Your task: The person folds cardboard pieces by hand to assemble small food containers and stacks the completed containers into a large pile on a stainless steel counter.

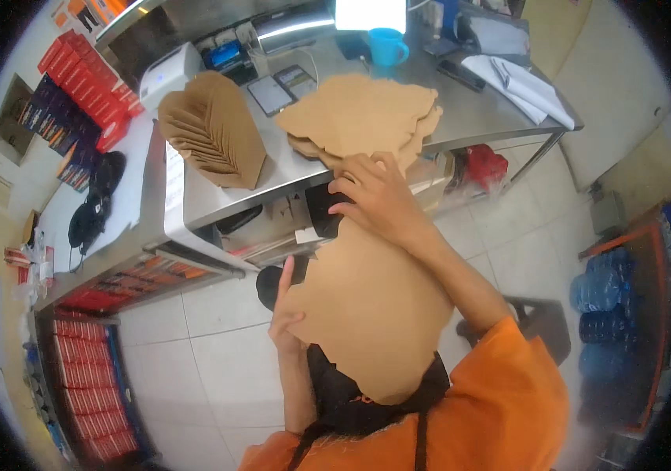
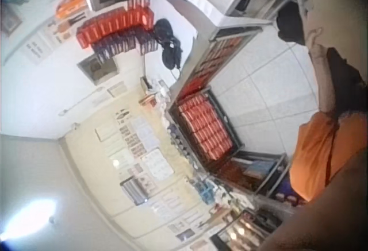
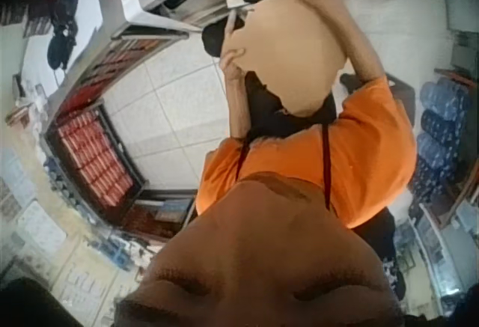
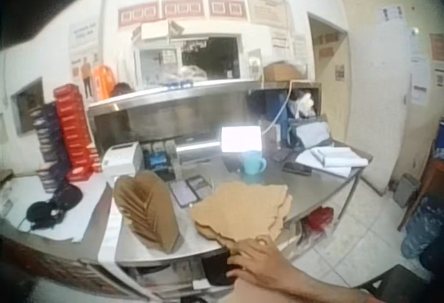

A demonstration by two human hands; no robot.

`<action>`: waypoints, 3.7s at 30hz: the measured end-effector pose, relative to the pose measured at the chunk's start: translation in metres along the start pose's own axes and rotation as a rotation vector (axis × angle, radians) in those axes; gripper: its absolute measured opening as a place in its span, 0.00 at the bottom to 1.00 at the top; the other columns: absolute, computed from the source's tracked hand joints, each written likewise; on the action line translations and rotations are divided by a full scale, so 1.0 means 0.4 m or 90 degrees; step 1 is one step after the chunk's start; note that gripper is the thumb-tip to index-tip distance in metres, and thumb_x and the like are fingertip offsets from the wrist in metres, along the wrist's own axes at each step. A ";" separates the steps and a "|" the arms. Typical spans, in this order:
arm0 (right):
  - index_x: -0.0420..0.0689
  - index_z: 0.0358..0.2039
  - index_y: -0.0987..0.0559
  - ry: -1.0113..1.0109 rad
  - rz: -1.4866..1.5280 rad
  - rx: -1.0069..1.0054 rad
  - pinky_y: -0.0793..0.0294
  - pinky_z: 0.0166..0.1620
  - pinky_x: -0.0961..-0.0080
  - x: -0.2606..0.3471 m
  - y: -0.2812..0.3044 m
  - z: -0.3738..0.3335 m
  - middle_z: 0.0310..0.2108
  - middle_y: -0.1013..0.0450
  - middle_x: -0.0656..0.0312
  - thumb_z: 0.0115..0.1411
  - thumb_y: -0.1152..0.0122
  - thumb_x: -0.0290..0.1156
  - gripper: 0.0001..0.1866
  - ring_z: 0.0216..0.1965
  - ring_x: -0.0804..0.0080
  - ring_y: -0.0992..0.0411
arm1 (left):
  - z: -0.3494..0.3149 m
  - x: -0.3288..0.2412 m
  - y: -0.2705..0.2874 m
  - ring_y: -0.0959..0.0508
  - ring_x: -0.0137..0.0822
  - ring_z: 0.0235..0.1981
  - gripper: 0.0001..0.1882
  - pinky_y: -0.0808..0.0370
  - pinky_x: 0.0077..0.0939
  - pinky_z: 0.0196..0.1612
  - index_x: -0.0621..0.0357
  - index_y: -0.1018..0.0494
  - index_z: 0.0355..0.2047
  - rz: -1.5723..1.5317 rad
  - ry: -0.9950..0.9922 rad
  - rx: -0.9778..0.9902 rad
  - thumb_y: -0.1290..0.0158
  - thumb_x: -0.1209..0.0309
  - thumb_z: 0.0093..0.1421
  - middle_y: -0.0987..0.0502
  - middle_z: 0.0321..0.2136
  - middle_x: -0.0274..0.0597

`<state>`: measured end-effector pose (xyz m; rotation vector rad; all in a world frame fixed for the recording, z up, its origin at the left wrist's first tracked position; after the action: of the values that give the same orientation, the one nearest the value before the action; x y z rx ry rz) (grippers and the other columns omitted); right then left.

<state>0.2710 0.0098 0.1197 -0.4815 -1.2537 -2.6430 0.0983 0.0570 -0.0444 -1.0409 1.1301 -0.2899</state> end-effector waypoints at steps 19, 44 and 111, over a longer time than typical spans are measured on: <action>0.36 0.36 0.19 -0.133 0.336 -0.015 0.23 0.38 0.67 0.034 -0.120 -0.092 0.34 0.21 0.50 0.61 0.41 0.29 0.09 0.34 0.53 0.22 | 0.025 -0.151 0.004 0.26 0.38 0.48 0.26 0.28 0.30 0.50 0.61 0.43 0.60 0.513 -0.362 -0.277 0.49 0.66 0.65 0.28 0.48 0.48; 0.42 0.35 0.16 0.106 0.491 0.196 0.38 0.21 0.76 0.121 -0.109 -0.063 0.22 0.33 0.63 0.46 0.44 0.12 0.17 0.17 0.71 0.34 | 0.018 -0.048 0.024 0.21 0.38 0.45 0.21 0.23 0.32 0.47 0.65 0.33 0.55 0.101 0.059 -0.144 0.50 0.65 0.66 0.23 0.47 0.46; 0.44 0.32 0.19 0.039 0.271 0.061 0.33 0.24 0.75 0.061 -0.069 -0.157 0.21 0.30 0.63 0.57 0.34 0.32 0.06 0.20 0.70 0.30 | 0.047 -0.009 0.064 0.37 0.44 0.64 0.40 0.41 0.46 0.64 0.60 0.46 0.66 -0.048 -0.058 -0.160 0.72 0.38 0.68 0.39 0.63 0.46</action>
<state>0.2267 -0.0219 0.0713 -0.5749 -1.1083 -2.2172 0.1051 0.0826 -0.0619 -1.3083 1.0641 -0.1604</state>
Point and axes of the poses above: each hand's wrist, its own z-axis towards the middle knuckle, its own y-axis out of the back of the hand, x = y × z, the point moved 10 cm from there along z, towards the middle knuckle
